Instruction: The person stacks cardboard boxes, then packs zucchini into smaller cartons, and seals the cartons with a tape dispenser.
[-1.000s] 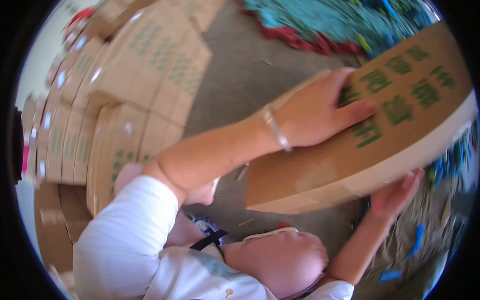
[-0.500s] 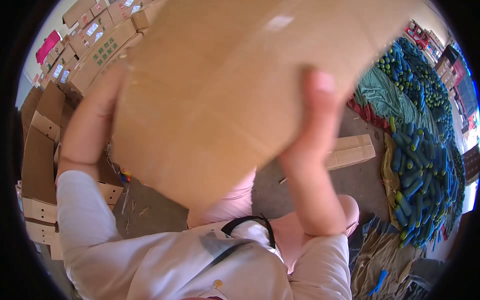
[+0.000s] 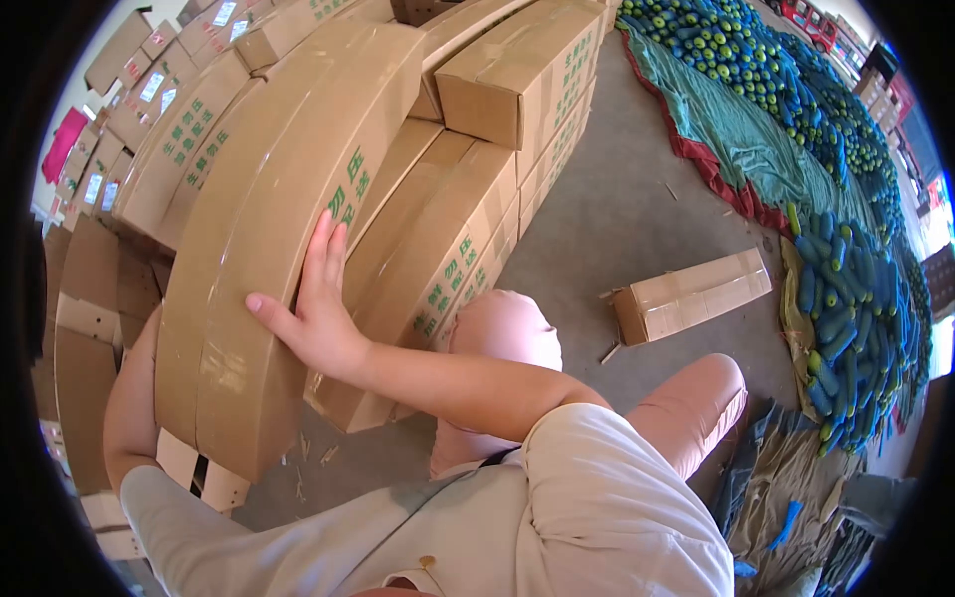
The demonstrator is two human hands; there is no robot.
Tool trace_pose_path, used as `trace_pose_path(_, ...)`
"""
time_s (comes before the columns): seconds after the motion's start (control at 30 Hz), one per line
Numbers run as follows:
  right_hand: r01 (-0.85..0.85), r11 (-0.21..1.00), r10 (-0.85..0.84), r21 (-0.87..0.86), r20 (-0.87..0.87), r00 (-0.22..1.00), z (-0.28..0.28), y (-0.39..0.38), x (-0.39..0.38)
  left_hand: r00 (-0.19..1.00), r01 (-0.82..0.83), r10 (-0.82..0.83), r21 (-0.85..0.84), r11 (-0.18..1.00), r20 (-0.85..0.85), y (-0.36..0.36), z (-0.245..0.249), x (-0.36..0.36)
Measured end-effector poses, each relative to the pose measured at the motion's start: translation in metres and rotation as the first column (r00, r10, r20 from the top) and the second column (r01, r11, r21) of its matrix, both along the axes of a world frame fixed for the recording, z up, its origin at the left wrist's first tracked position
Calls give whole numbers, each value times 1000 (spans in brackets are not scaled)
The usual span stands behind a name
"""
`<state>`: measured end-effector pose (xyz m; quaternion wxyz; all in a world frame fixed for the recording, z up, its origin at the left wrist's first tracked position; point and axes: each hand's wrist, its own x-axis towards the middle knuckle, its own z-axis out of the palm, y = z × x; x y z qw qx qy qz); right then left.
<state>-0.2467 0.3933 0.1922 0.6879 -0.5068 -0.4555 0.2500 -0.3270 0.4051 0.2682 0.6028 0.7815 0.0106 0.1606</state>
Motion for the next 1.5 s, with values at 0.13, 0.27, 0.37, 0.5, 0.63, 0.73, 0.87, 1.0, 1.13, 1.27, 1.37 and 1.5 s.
trace_pose_path(0.13, 19, 999, -18, -38, 23, 1000, -26, 27, -9, 993, -7, -4, -96, 995, -116, 74, -8, 5)
trace_pose_path(0.27, -10, 990, 13, -142, 24, 1000, -26, 41, -2, 967, -50, 0, -191, 980, -255, 152, -21, 7)
trace_pose_path(0.37, 11, 984, -7, -180, 25, 1000, -35, 52, -4, 934, -110, 15, -247, 963, -357, 211, -29, 11)
trace_pose_path(0.5, 49, 967, -42, -251, 34, 999, -49, 62, -5, 883, -182, 21, -301, 936, -470, 298, -41, 2)
trace_pose_path(0.63, 70, 957, -53, -280, 67, 996, -57, 64, -8, 817, -263, 23, -338, 904, -576, 324, -57, -3)
trace_pose_path(0.73, 59, 943, -7, -329, 156, 988, -58, 59, -3, 766, -331, 25, -361, 872, -642, 335, -70, -7)
trace_pose_path(0.87, 40, 957, 7, -288, 161, 987, -63, 56, -2, 705, -409, 26, -375, 832, -709, 329, -78, -13)
trace_pose_path(1.0, 36, 956, -5, -290, 109, 994, -70, 53, 6, 772, -417, -29, -541, 730, -635, 317, -71, -10)
trace_pose_path(1.13, 59, 925, -26, -376, 93, 995, -66, 59, 10, 750, -442, -5, -507, 740, -661, 309, -57, 0)
trace_pose_path(1.27, 93, 892, -22, -443, 163, 986, -61, 65, 11, 723, -436, -29, -490, 755, -690, 323, -58, 7)
trace_pose_path(1.37, 120, 870, -17, -478, 214, 977, -59, 63, 13, 752, -342, -108, -524, 780, -651, 327, -61, 14)
trace_pose_path(1.5, 32, 907, 61, -419, 207, 977, -43, 35, 28, 739, -422, 52, -401, 813, -672, 308, -50, 18)
